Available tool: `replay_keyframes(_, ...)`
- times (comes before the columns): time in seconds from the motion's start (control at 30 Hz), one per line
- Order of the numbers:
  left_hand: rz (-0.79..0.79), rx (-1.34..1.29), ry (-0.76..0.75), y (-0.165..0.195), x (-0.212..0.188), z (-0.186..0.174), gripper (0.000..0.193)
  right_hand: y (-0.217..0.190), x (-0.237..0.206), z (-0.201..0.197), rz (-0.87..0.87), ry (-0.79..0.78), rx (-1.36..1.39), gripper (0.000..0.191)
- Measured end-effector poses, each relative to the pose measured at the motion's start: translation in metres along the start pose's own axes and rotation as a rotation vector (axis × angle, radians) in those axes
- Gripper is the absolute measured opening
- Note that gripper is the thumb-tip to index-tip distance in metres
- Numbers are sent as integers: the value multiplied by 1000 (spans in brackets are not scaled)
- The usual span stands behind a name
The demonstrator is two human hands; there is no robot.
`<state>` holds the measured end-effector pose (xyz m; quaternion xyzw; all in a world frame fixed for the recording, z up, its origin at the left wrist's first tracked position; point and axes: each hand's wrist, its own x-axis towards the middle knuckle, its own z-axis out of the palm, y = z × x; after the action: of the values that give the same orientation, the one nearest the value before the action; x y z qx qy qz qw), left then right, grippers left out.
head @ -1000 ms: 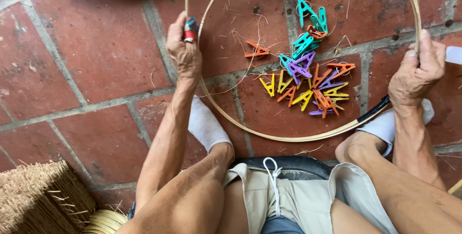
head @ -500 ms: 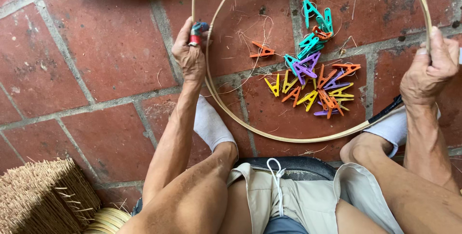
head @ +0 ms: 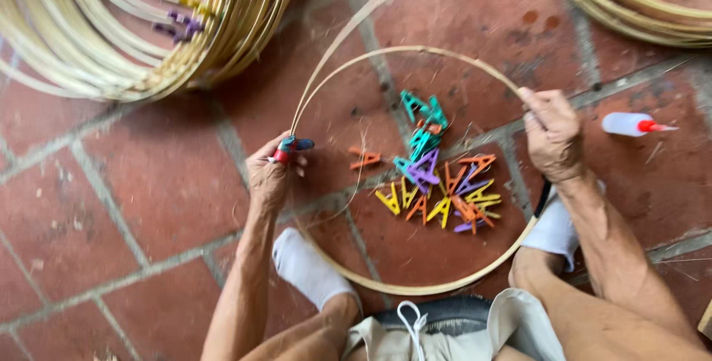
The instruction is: The person joins bamboo strips into circular hoops by applying glue to the ends and securing them with colorful plastic clips. The person repeatedly picks up a strip, applies glue, forms a circle, and clips the joint, stacking completed hoops nearby.
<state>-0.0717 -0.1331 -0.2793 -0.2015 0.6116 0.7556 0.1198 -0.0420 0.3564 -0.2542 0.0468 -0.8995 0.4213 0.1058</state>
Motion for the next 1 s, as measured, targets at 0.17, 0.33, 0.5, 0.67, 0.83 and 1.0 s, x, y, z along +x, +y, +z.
replay_keyframes(0.17,171,475,-477,80,88,82,29,-12,8,-4,48,-5,73,38)
replay_keyframes(0.33,83,1064,-914,113,128,222,24,-13,2,-15,146,-25,168,38)
replay_keyframes(0.5,-15,1204,-1142,108,112,300,31,-13,-3,-19,138,-35,210,39)
replay_keyframes(0.67,213,1257,-1307,87,94,321,35,-24,4,-27,154,-78,290,29)
replay_keyframes(0.83,587,1177,-1314,82,83,318,35,-35,22,-36,542,-112,322,18)
replay_keyframes(1.0,783,1229,-1306,89,70,318,39,-29,35,-32,603,-112,398,17)
